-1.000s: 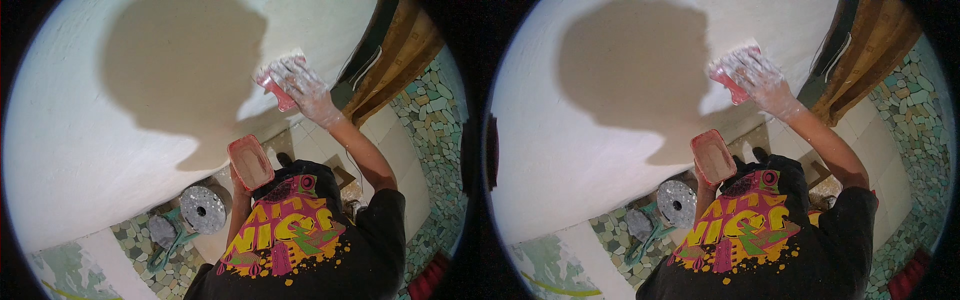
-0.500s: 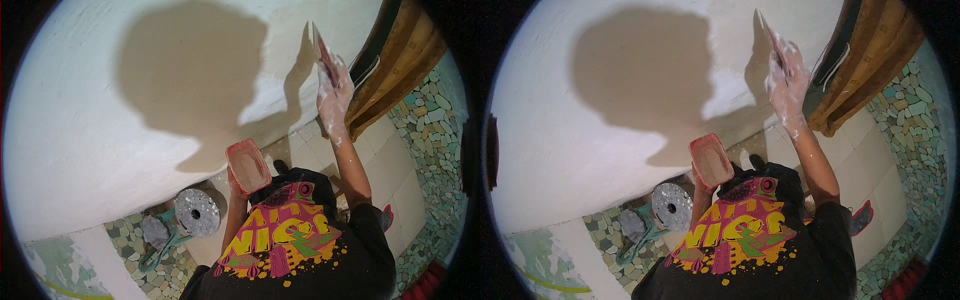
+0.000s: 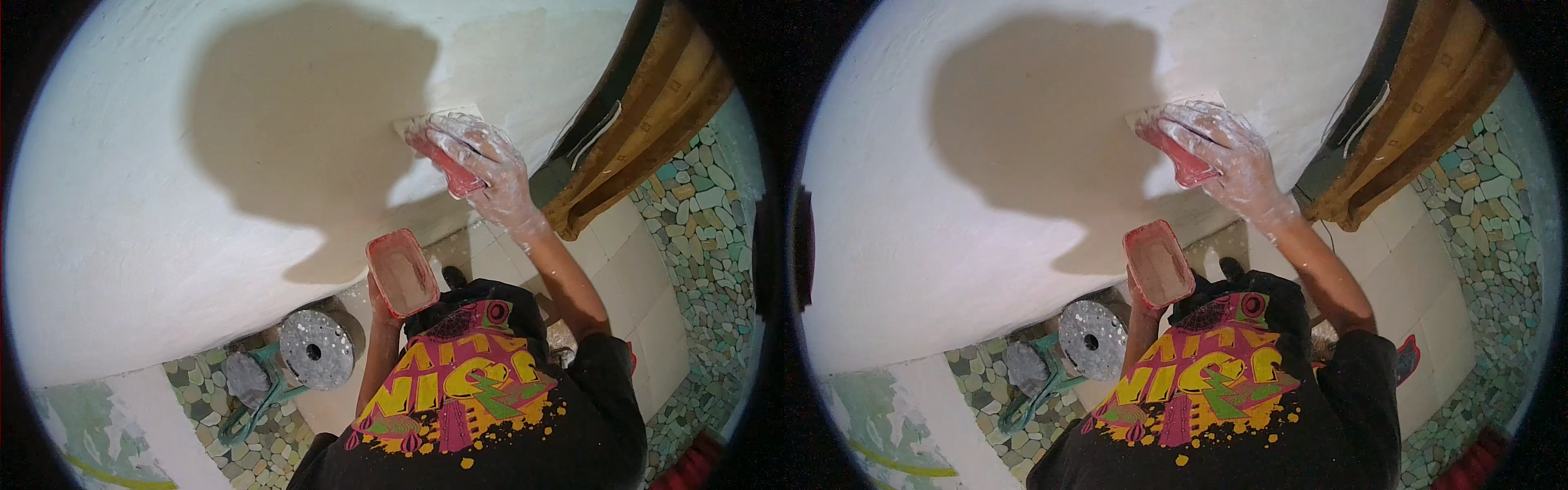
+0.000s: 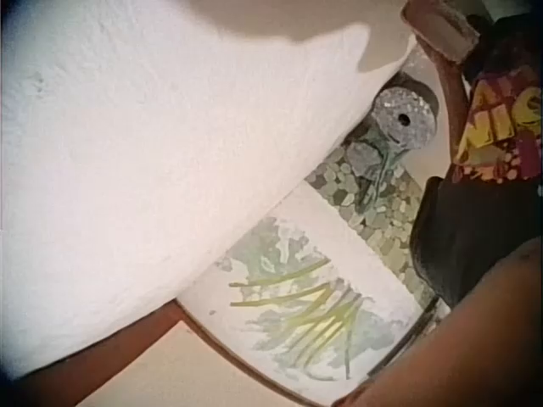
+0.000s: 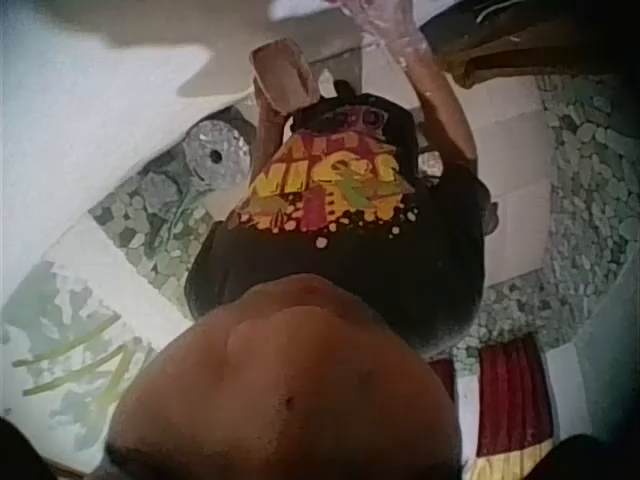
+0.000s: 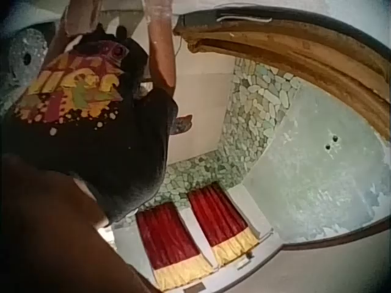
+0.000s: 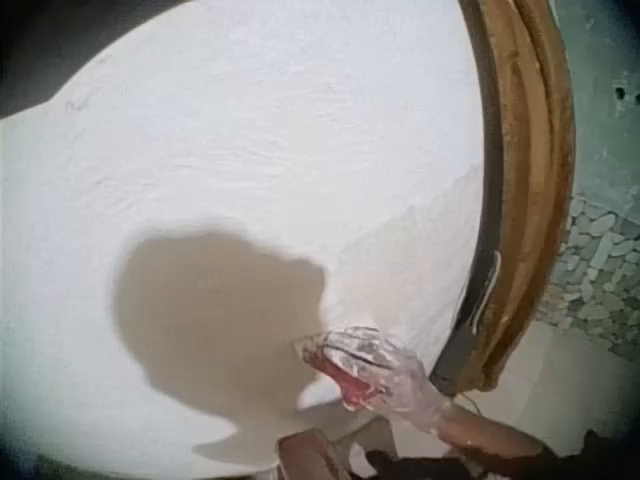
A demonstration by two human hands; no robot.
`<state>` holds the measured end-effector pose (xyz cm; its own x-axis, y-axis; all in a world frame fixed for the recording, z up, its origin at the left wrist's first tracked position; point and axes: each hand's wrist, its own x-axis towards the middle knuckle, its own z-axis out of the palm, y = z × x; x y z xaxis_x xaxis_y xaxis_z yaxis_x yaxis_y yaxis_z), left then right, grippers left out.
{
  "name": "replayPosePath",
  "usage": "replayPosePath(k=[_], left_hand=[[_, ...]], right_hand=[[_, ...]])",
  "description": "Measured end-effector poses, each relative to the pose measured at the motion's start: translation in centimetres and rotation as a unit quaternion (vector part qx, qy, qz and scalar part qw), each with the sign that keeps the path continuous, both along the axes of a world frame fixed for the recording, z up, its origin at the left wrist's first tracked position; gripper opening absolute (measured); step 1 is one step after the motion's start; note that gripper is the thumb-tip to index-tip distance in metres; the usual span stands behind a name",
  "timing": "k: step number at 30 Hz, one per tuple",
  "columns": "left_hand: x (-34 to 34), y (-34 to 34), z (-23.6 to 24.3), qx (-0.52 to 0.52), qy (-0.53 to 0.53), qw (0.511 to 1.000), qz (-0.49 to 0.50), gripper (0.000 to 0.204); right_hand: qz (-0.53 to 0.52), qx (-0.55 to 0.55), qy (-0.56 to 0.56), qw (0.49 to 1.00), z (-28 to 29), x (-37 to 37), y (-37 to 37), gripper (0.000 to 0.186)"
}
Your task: Patching or plastering a wall using a white paste and a red sponge applicator.
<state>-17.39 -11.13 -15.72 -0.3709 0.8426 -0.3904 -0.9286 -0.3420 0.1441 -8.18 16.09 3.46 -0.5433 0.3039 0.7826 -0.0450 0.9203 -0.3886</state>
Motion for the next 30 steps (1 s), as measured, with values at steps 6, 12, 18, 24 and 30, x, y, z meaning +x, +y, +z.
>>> replayPosePath(k=[6, 12, 18, 24, 30], left_hand=[[-0.7, 0.6, -2.4, -0.017, 0.023, 1.000, 0.003, 0.073], [1.0, 2.5, -3.0, -0.046, 0.022, 0.999, -0.010, 0.072], [1.4, 3.6, -4.1, -0.067, 0.012, 0.998, 0.010, 0.070], [1.8, 5.4, -4.4, -0.057, 0.024, 0.998, -0.017, 0.070], [1.6, 7.2, -4.1, -0.071, 0.009, 0.997, -0.025, 0.072]], right_hand=[[-0.005, 0.098, -0.097, 0.990, -1.1, 4.0, 2.9, 0.055], [-0.009, 0.216, -0.164, 0.962, -9.7, 7.7, 7.7, 0.060], [-0.059, 0.207, -0.082, 0.973, -12.8, 6.9, 9.2, 0.048], [-0.081, 0.216, -0.077, 0.970, -14.4, 3.8, 10.3, 0.052], [-0.075, 0.220, -0.124, 0.965, -20.8, 4.1, 10.8, 0.055]])
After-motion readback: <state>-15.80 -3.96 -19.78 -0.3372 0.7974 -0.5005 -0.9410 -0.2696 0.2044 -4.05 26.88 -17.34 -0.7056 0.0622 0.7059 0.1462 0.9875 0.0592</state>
